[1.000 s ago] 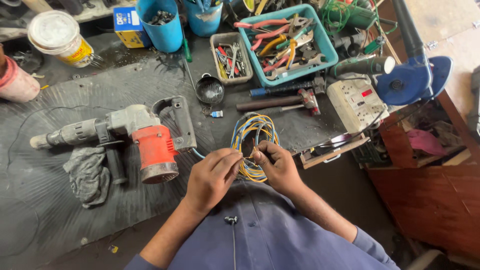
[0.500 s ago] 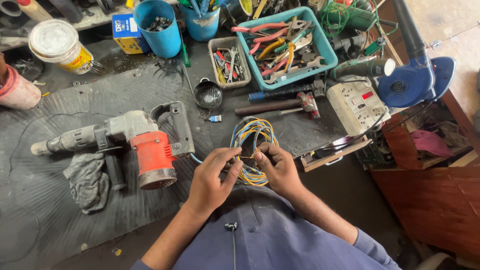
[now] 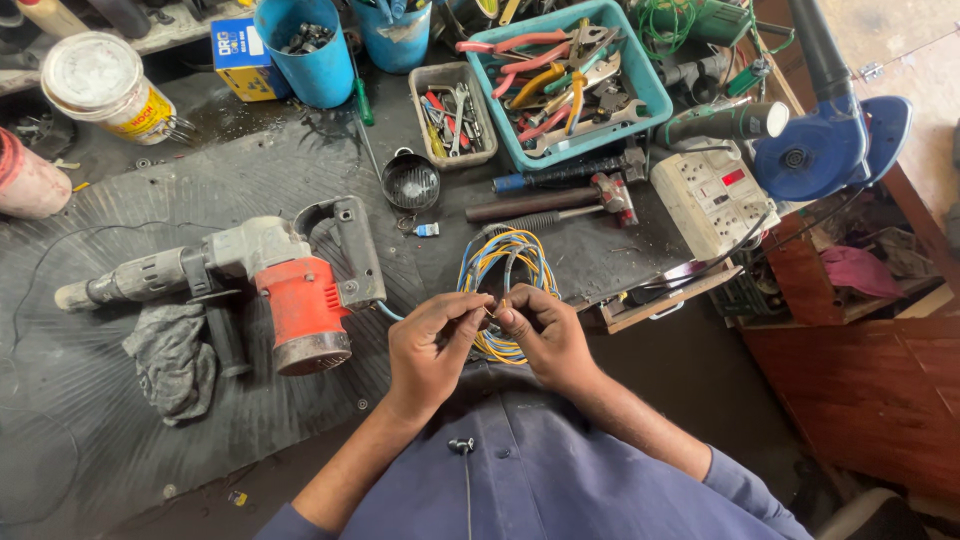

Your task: The person strips the ends of a yellow and blue power cord using a yellow wire stripper, then twists the exposed wires. They plug the cord into a power strip and test the red and grey power drill. The person then disassembles the drill by removing the chuck and internal components, and uses a screwdriver to adjust parts inside the motor housing.

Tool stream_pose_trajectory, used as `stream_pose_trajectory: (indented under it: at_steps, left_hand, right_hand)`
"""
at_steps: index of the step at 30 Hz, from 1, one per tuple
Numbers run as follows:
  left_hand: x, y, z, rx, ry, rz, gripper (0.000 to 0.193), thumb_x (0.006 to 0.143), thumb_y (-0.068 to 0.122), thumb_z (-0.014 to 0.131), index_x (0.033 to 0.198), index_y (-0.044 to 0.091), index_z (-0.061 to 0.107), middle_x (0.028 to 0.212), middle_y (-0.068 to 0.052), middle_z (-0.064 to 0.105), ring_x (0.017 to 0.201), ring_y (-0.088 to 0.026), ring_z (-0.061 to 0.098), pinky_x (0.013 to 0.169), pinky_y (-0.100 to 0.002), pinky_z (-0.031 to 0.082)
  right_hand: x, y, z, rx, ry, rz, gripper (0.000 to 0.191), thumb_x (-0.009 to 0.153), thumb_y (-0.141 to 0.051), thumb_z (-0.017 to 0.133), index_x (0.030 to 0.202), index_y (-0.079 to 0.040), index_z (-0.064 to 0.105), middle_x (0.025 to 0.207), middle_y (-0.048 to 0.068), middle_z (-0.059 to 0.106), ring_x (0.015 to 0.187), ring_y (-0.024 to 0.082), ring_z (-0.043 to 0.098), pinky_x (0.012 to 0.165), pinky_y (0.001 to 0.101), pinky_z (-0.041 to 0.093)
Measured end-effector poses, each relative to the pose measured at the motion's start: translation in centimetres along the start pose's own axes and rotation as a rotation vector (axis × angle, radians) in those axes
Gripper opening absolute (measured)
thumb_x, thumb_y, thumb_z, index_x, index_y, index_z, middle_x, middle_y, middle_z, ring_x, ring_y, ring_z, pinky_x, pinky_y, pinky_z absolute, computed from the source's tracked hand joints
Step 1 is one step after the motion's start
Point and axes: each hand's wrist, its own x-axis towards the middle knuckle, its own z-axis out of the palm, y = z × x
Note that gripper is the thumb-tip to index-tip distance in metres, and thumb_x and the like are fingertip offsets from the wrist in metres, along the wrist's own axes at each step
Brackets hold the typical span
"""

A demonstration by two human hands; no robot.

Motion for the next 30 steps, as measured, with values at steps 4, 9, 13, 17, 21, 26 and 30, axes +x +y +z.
stream_pose_trajectory:
  at_steps: [4, 9, 13, 17, 21, 26, 30]
  left_hand:
    - [-0.2, -0.1, -0.3, -0.023, -0.015, 0.029, 0.018, 0.096, 0.009, 0.073, 0.112, 0.001, 0.074, 0.108, -0.01, 0.077, 0.091, -0.012, 0.075, 0.077, -0.023, 0.061]
    - [-0.2, 0.0, -0.2, 0.054, 0.024, 0.036, 0.016, 0.094, 0.01, 0.077, 0.107, 0.002, 0.076, 0.103, -0.009, 0.079, 0.089, -0.013, 0.078, 0.075, -0.024, 0.063]
    - [-0.3, 0.3, -0.3, 0.087, 0.008, 0.07, 0.018, 0.093, 0.011, 0.077, 0.108, 0.001, 0.076, 0.104, -0.01, 0.079, 0.093, -0.015, 0.079, 0.079, -0.025, 0.063]
    - [-0.5, 0.4, -0.2, 0.104, -0.004, 0.085, 0.02, 0.091, 0.012, 0.079, 0.108, 0.002, 0.076, 0.104, -0.009, 0.079, 0.093, -0.016, 0.079, 0.078, -0.025, 0.065]
    - [-0.7, 0.4, -0.1, 0.143, 0.02, 0.151, 0.017, 0.092, 0.01, 0.079, 0.107, 0.003, 0.076, 0.103, -0.008, 0.079, 0.094, -0.016, 0.079, 0.08, -0.026, 0.064]
    - [-1.1, 0.5, -0.2, 0.192, 0.04, 0.202, 0.013, 0.093, 0.008, 0.078, 0.105, 0.004, 0.075, 0.101, -0.008, 0.078, 0.09, -0.018, 0.078, 0.077, -0.026, 0.063]
    - [-1.1, 0.3, -0.3, 0.225, 0.035, 0.206, 0.015, 0.091, 0.004, 0.078, 0.105, 0.004, 0.075, 0.1, -0.008, 0.078, 0.089, -0.019, 0.078, 0.076, -0.027, 0.062]
  right_hand:
    - [-0.2, 0.1, 0.2, 0.04, 0.045, -0.024, 0.016, 0.103, -0.016, 0.065, 0.099, -0.001, 0.063, 0.091, 0.0, 0.063, 0.084, 0.006, 0.057, 0.077, 0.0235, 0.05]
    - [-0.3, 0.0, 0.4, -0.038, 0.072, -0.07, 0.012, 0.101, -0.011, 0.066, 0.098, -0.001, 0.064, 0.09, 0.001, 0.064, 0.084, 0.007, 0.058, 0.077, 0.0231, 0.05]
    - [-0.4, -0.3, 0.6, -0.08, 0.07, -0.109, 0.011, 0.101, -0.01, 0.068, 0.096, 0.0, 0.064, 0.089, 0.001, 0.064, 0.083, 0.007, 0.058, 0.076, 0.0233, 0.05]
    - [-0.6, -0.5, 0.5, -0.118, 0.071, -0.113, 0.011, 0.099, -0.009, 0.069, 0.096, 0.0, 0.064, 0.088, 0.001, 0.065, 0.081, 0.007, 0.058, 0.074, 0.0232, 0.05]
    - [-0.8, -0.5, 0.5, -0.122, 0.082, -0.082, 0.012, 0.1, -0.01, 0.07, 0.097, 0.0, 0.066, 0.088, 0.001, 0.066, 0.081, 0.006, 0.058, 0.073, 0.0229, 0.05]
    - [-0.9, -0.3, 0.5, -0.041, 0.072, -0.042, 0.014, 0.1, -0.013, 0.069, 0.099, 0.001, 0.067, 0.089, 0.001, 0.069, 0.083, 0.006, 0.062, 0.075, 0.0225, 0.053]
    - [-1.0, 0.1, 0.4, 0.022, 0.086, 0.055, 0.018, 0.1, -0.017, 0.068, 0.102, 0.001, 0.069, 0.09, 0.001, 0.072, 0.084, 0.006, 0.066, 0.076, 0.0228, 0.056]
